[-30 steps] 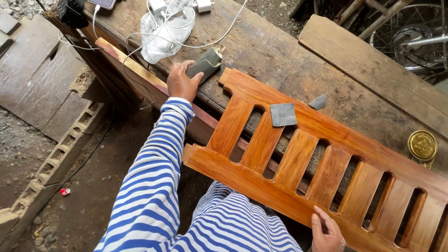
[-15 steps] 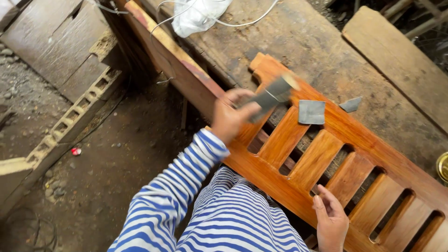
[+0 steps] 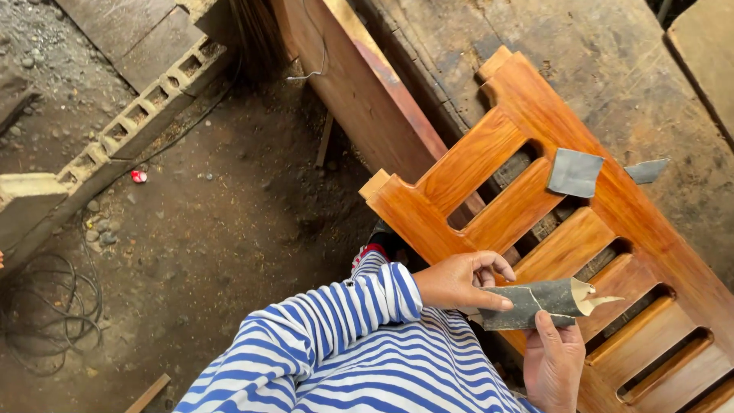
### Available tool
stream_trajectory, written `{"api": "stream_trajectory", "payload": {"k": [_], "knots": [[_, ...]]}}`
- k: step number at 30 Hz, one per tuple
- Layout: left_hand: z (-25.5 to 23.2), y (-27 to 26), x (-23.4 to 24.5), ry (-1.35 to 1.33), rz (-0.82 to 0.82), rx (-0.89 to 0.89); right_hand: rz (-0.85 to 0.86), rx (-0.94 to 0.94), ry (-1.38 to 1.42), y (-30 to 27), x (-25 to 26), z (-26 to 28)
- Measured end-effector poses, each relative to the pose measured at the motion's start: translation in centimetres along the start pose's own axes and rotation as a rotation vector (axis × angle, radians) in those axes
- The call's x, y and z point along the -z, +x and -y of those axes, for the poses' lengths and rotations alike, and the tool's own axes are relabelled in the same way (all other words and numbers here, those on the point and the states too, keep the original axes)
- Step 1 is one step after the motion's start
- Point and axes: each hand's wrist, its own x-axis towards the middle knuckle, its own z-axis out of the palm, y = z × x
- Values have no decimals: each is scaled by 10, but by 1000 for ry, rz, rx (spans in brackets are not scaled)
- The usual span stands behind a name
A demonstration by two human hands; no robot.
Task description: The person sands a wooden slatted panel using a sanding block, moving along the surface and into the grooves. They then place the panel on a stack of similar items.
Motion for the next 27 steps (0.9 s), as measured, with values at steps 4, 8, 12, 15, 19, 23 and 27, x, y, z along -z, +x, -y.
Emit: {"api": "stream_trajectory", "payload": {"k": [4, 8, 12, 15, 19, 23, 27], "knots": [[-2, -13, -2, -31, -14, 113, 8, -67, -79, -12, -20, 12], [24, -18, -11, -241, 35, 68, 137, -58, -32, -16, -10, -4], [71, -13, -25, -148, 66, 8, 206, -58, -75, -30, -11, 2], [78, -21, -41, -389, 153, 39, 233, 31, -4, -36, 18, -21], [87, -29, -75, -299, 190, -42, 156, 52, -115, -65, 45, -25], [108, -25, -110, -104, 81, -17, 20, -63, -97, -87, 80, -53], [96, -37, -139, 155, 103, 92, -100, -210, 13, -113, 101, -71]]}}
